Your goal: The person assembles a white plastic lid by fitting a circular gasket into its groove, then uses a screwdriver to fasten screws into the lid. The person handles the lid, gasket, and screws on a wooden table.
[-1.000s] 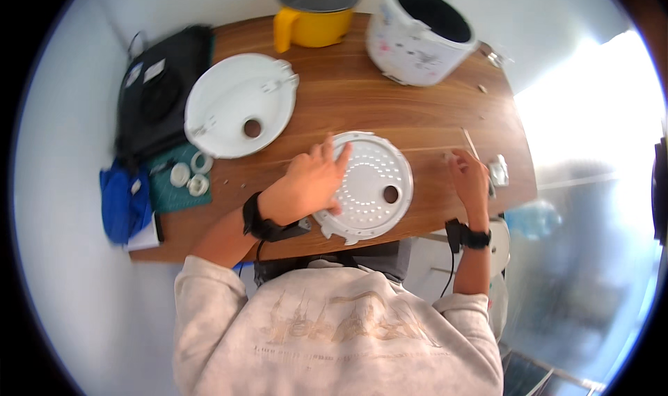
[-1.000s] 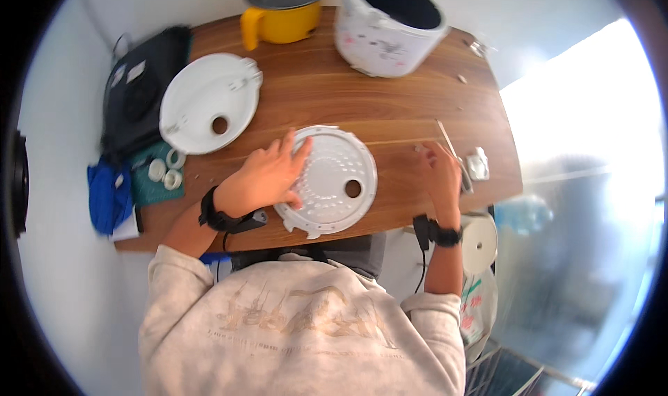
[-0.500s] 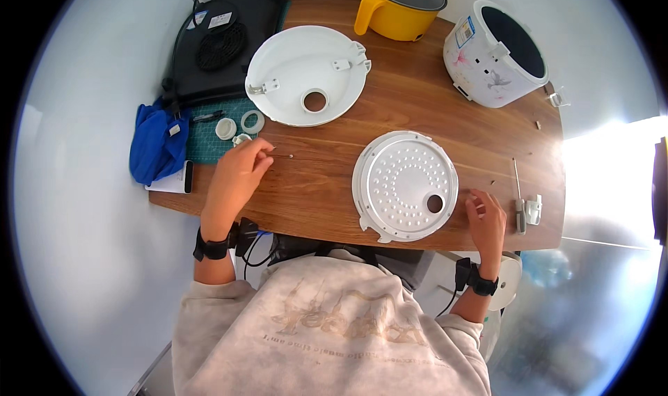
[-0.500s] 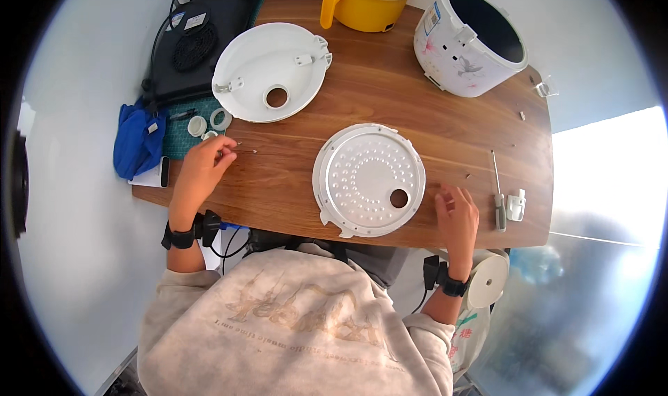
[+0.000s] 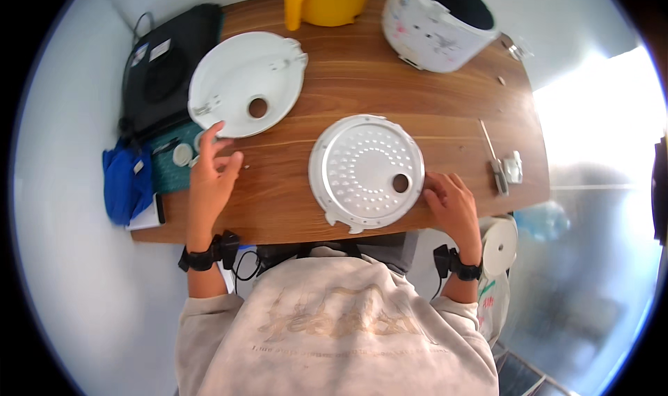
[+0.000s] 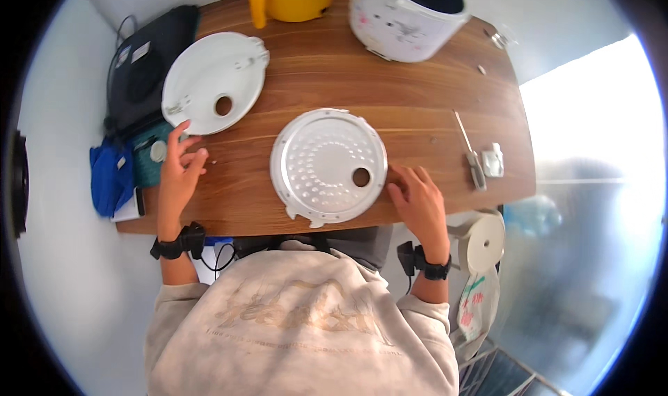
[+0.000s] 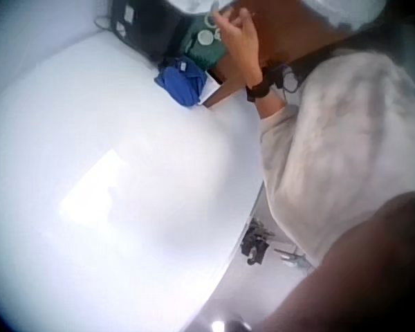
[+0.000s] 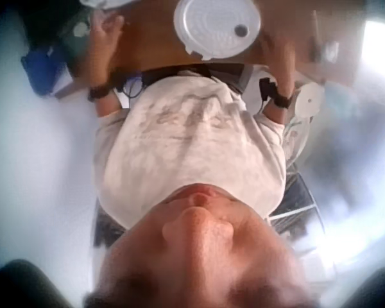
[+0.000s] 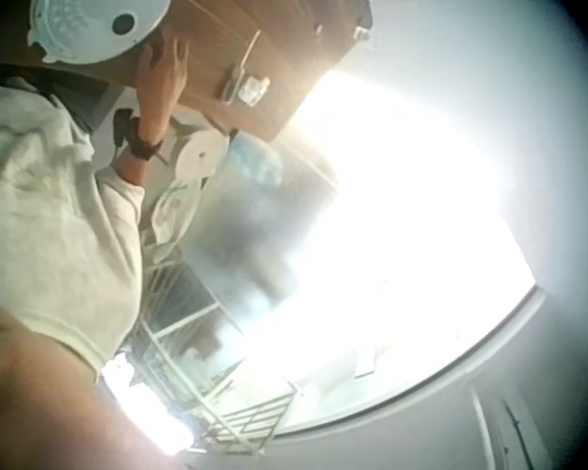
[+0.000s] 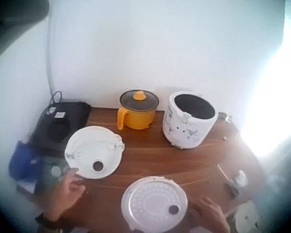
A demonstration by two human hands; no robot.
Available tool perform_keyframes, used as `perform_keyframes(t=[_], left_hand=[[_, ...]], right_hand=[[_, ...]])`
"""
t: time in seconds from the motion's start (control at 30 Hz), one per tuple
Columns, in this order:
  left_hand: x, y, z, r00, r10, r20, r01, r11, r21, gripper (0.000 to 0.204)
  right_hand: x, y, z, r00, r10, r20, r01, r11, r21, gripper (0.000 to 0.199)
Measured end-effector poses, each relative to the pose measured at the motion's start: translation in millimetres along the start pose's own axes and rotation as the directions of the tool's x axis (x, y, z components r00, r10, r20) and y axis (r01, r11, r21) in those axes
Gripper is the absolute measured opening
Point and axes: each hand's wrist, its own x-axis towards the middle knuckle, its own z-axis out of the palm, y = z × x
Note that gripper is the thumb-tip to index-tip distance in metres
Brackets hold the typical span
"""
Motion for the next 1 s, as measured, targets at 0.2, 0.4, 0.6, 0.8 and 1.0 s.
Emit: perform_keyframes(t=[0.2, 0.4, 0.6, 0.8, 1.0], left_hand=[[17.1, -18.7, -2.0, 0.998, 0.07, 0.002, -0.07, 0.996, 0.06, 0.048], [25.1, -23.4, -2.4, 0.994, 0.109, 0.001, -0.109, 0.994, 0.018, 0.039], [21.7, -2.0, -1.3, 0.997, 0.051, 0.057, -0.053, 0.998, 0.04, 0.031], [20.3, 0.9, -5.0, 0.995, 0.032, 0.099, -0.051, 0.979, 0.198, 0.036], [16.5, 5.7, 0.9, 0.991, 0.076, 0.111, -0.113, 0.915, 0.387, 0.026]], right_hand=[[-8.6, -8.6, -1.5, 0.997, -0.002, 0.078, 0.001, 1.0, 0.011, 0.031], [-8.3, -12.6, 0.8, 0.997, 0.004, 0.072, -0.01, 0.997, 0.08, 0.028], [-4.6, -10.5, 3.5, 0.997, -0.059, 0.048, 0.054, 0.995, 0.089, 0.028], [-3.9, -6.4, 2.8, 0.997, -0.03, 0.073, 0.024, 0.996, 0.087, 0.028], [-1.5, -8.5, 2.7, 0.997, -0.028, 0.075, 0.021, 0.996, 0.087, 0.028]])
